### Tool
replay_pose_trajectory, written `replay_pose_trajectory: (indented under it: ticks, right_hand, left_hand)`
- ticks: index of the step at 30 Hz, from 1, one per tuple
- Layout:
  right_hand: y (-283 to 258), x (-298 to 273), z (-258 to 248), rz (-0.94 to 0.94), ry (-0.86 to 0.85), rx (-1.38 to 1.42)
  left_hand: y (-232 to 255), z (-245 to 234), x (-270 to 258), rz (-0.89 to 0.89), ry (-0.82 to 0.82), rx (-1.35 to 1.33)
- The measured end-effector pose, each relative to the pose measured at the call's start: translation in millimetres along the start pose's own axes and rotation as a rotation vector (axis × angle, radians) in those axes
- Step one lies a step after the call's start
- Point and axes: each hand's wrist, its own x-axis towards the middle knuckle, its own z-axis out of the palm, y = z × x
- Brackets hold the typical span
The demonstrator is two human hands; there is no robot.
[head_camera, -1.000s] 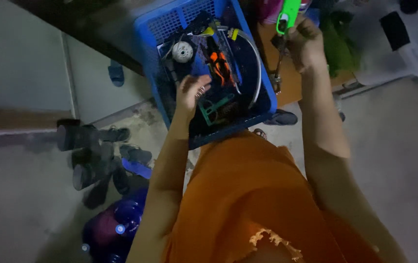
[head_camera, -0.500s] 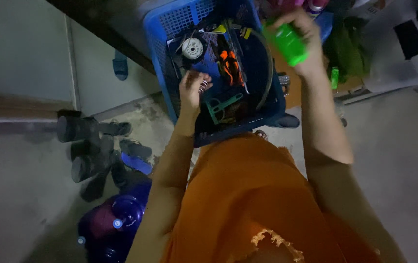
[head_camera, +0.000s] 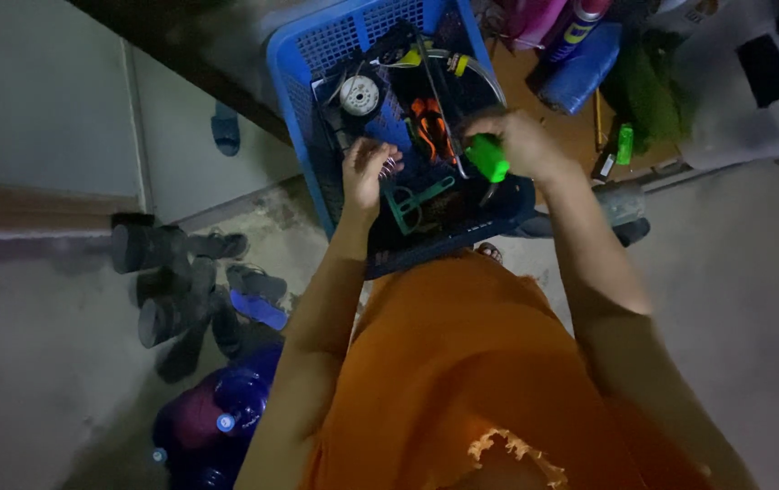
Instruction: Organizing various tools and hardware parts into a blue basket.
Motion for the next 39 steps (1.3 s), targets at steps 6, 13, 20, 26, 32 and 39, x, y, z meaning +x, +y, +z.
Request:
replay_pose_trajectory:
  ticks: [6, 13, 20, 26, 32, 39]
  right_hand:
    - [-7.7, 14.0, 13.5, -0.053, -0.014, -0.304]
    - [25.1, -7.3, -11.6, -0.08, 0.211, -0.05]
    - [98.2, -45.9, -28.3, 0.353, 0.402, -0.045]
    - [173.3, -72.9, 39.5, 0.622, 0.008, -0.294]
    - [190.2, -70.2, 64.3, 0.605, -0.024, -0.279]
    - [279.8, -74.5, 118.5, 0.864, 0.223, 0.099]
  left_hand:
    - [-12.0, -6.8, 2.9, 0.01, -0.022, 0.026]
    - [-5.4, -4.8, 0.8, -0.037, 0.011, 0.079]
    - [3.5, 4.7, -6.3, -0.035, 0.053, 0.182]
    - [1.9, 25.1, -17.1, -0.029, -0.003, 0.257]
    - [-10.2, 46.4, -17.9, -0.052, 0.03, 0.221]
    - [-0.8, 63.5, -30.9, 0.062, 0.058, 0.302]
